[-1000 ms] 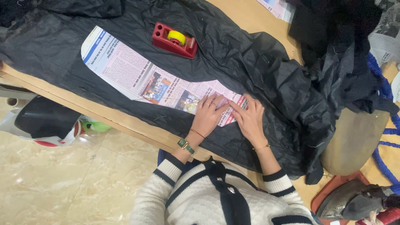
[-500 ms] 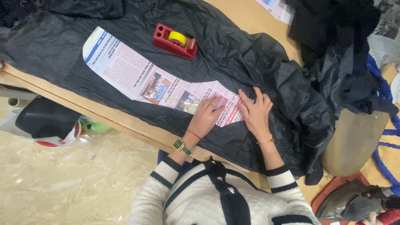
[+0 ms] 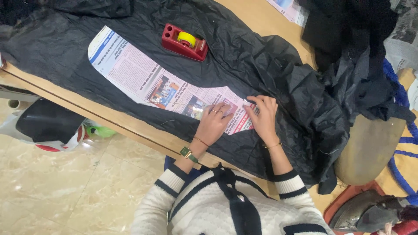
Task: The person tapes a newspaper pattern onto a black fabric laid on a table. They then use a ruler and chalk to draw cutting lines on the fabric. Finally, they retrieve a pair of shears and cut the fabric along the marked lines.
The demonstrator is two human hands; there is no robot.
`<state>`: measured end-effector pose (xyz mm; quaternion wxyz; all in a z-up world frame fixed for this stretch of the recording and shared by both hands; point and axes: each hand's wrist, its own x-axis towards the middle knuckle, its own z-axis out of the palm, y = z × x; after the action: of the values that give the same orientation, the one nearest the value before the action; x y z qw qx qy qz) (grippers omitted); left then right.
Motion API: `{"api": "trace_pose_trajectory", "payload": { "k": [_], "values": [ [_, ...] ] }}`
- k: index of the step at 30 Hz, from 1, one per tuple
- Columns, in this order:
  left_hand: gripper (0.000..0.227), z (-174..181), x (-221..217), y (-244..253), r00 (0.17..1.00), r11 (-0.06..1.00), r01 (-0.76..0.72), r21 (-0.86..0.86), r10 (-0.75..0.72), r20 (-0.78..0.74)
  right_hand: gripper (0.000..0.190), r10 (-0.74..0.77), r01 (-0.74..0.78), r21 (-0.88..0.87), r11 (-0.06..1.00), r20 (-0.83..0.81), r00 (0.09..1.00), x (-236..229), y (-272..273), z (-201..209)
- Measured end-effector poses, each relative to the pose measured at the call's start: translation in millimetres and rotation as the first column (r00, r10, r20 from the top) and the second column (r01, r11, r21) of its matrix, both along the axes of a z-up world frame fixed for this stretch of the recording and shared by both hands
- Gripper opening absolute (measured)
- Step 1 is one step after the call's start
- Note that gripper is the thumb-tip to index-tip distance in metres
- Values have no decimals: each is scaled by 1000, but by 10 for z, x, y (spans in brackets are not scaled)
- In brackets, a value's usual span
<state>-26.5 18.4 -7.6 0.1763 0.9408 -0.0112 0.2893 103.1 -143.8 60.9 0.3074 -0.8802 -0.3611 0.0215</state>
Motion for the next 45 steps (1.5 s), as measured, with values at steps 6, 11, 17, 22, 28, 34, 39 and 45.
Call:
{"api": "trace_pose_trajectory", "payload": {
  "k": [6, 11, 17, 22, 28, 34, 39, 45],
  "values": [
    [23, 93, 384, 82, 986, 988, -70, -137, 48, -162, 25, -37, 37, 11, 999, -26, 999, 8, 25, -105],
    [47, 62, 844, 263, 958, 995, -39, -97, 10, -287, 30, -44, 47, 30, 998, -81, 996, 34, 25, -122],
    [45, 94, 1156, 402, 892, 999, 41, -32, -51, -448, 27, -40, 49, 75, 996, -127, 991, 40, 51, -102],
    [19, -79, 1276, 435, 897, 998, 35, -44, -51, -439, 25, -44, 60, 110, 992, -139, 989, 38, 58, -86],
    [17, -154, 1255, 514, 892, 984, 61, -165, -127, -433, 23, -25, 41, 177, 983, -94, 995, 49, 47, -51],
    [17, -115, 1209, 559, 872, 954, 57, -296, -191, -450, 22, -14, 22, 215, 976, -41, 999, 24, 89, 2],
    [15, -112, 1193, 581, 869, 949, 97, -301, -228, -439, 15, -9, 11, 209, 978, -13, 1000, 23, 96, 16],
    [15, -39, 1172, 590, 868, 938, 96, -333, -243, -434, 16, -3, 5, 215, 977, -10, 1000, 20, 89, 44]
  ]
}}
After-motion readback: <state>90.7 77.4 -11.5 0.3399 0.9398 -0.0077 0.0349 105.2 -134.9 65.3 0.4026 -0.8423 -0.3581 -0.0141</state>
